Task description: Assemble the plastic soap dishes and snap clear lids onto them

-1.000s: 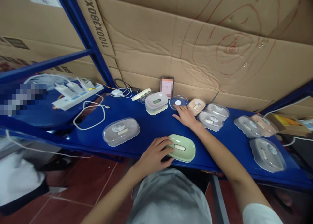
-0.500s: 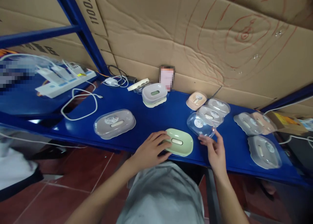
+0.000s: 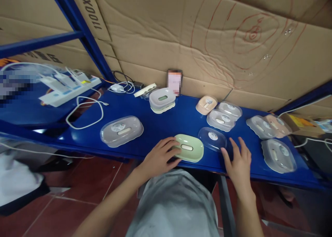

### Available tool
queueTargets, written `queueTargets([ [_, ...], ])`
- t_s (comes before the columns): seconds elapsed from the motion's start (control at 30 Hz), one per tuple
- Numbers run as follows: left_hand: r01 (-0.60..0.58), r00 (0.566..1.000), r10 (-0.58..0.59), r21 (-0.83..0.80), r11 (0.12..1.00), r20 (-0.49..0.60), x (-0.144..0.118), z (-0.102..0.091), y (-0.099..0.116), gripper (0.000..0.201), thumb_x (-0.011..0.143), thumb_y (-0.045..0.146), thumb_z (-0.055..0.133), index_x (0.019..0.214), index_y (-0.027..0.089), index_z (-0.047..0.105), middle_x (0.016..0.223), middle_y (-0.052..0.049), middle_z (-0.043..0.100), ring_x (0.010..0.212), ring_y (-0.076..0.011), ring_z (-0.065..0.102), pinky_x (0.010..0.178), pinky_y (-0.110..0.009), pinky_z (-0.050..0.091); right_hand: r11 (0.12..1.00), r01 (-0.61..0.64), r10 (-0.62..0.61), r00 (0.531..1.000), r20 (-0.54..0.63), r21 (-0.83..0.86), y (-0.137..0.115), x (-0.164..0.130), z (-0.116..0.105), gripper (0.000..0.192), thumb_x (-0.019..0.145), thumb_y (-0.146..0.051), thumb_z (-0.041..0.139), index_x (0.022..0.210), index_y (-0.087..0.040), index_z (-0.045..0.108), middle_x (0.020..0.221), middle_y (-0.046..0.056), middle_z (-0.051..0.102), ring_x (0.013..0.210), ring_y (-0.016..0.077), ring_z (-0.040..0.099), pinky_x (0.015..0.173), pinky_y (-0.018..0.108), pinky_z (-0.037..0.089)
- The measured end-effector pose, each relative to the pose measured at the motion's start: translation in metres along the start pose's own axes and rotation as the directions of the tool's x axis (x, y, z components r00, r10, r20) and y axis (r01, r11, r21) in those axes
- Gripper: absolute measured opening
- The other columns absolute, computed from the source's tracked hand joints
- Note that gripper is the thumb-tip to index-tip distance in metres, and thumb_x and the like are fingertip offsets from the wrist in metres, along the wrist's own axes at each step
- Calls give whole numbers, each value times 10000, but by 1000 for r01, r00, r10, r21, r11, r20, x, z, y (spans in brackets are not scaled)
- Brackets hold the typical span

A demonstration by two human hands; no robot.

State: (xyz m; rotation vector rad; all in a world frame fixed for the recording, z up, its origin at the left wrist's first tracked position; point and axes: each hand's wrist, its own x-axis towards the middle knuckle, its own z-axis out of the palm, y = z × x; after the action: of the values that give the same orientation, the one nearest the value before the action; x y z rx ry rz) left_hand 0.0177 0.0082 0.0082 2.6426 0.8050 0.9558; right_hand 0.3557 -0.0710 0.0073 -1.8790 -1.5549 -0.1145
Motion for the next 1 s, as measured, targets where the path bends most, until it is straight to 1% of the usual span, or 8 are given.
queueTargets([
  [0.1, 2, 1000, -2, -28, 1000, 0, 1, -1, 0, 186, 1000, 259, 719, 1181, 219, 699, 1257, -97, 714, 1345, -282, 602, 1154, -485, 553, 977, 207, -213, 965, 152, 57, 3, 0, 5, 505, 1077, -512, 560, 1526, -286, 603, 1678, 133, 481, 1550, 383, 451, 1217, 679, 419],
  [0.2, -4, 1000, 4, -69, 998, -4, 1, -1, -1, 209, 999, 248, 724, 1205, 224, 703, 1255, -101, 712, 1348, -275, 607, 1169, -487, 555, 980, 176, -183, 980, 81, 90, 2, 2, 7, 391, 1086, -439, 569, 1424, -283, 688, 1501, 117, 661, 1410, 337, 605, 1178, 621, 498],
  [0.33, 23, 1000, -23, -65, 998, 5, 0, 0, -1, 365, 1007, 284, 728, 1364, 255, 661, 1327, -105, 692, 1347, -277, 624, 1166, -495, 565, 974, 92, -87, 996, -32, 209, -14, 0, 10, 320, 1094, -362, 553, 1351, -264, 717, 1372, 117, 734, 1315, 309, 678, 1130, 568, 556],
  [0.47, 101, 995, -101, -17, 995, -3, -3, 1, -1, 577, 998, 344, 747, 1535, 282, 544, 1567, -152, 530, 1429, -323, 579, 1153, -502, 578, 924, 195, -223, 973, 51, 329, -39, -10, 19, 336, 1099, -286, 528, 1395, -305, 686, 1358, 96, 723, 1359, 288, 655, 1141, 529, 564],
  [0.6, 129, 991, -129, -4, 992, 30, -5, 2, -2, 656, 1001, 357, 743, 1596, 291, 475, 1667, -161, 420, 1514, -348, 503, 1188, -525, 547, 919, 246, -326, 913, 245, 307, -53, -11, 25, 489, 1096, -341, 555, 1585, -342, 535, 1557, 103, 584, 1543, 311, 486, 1204, 548, 522],
  [0.77, 217, 976, -215, -52, 975, 35, -5, 4, -3, 790, 987, 334, 760, 1670, 342, 363, 1741, -147, 331, 1503, -345, 528, 1161, -497, 573, 887, 327, -426, 851, 308, 325, -60, 4, 20, 525, 1133, -264, 422, 1647, -369, 445, 1660, 55, 520, 1604, 284, 399, 1266, 594, 444],
  [0.9, 248, 969, -245, -135, 959, 40, -7, 7, -8, 865, 974, 379, 778, 1696, 378, 302, 1762, -146, 292, 1452, -333, 586, 1153, -512, 577, 844, 422, -530, 753, 391, 331, -76, 18, 18, 549, 1109, -359, 536, 1650, -357, 440, 1704, 50, 460, 1624, 301, 360, 1264, 604, 441],
  [1.0, 261, 965, -257, -196, 945, 45, -7, 6, -12, 855, 978, 391, 774, 1692, 376, 304, 1730, -131, 360, 1511, -320, 530, 1216, -515, 521, 771, 533, -637, 661, 397, 349, -86, 27, 18, 488, 1094, -329, 574, 1580, -353, 535, 1690, 31, 479, 1629, 289, 351, 1319, 653, 323],
])
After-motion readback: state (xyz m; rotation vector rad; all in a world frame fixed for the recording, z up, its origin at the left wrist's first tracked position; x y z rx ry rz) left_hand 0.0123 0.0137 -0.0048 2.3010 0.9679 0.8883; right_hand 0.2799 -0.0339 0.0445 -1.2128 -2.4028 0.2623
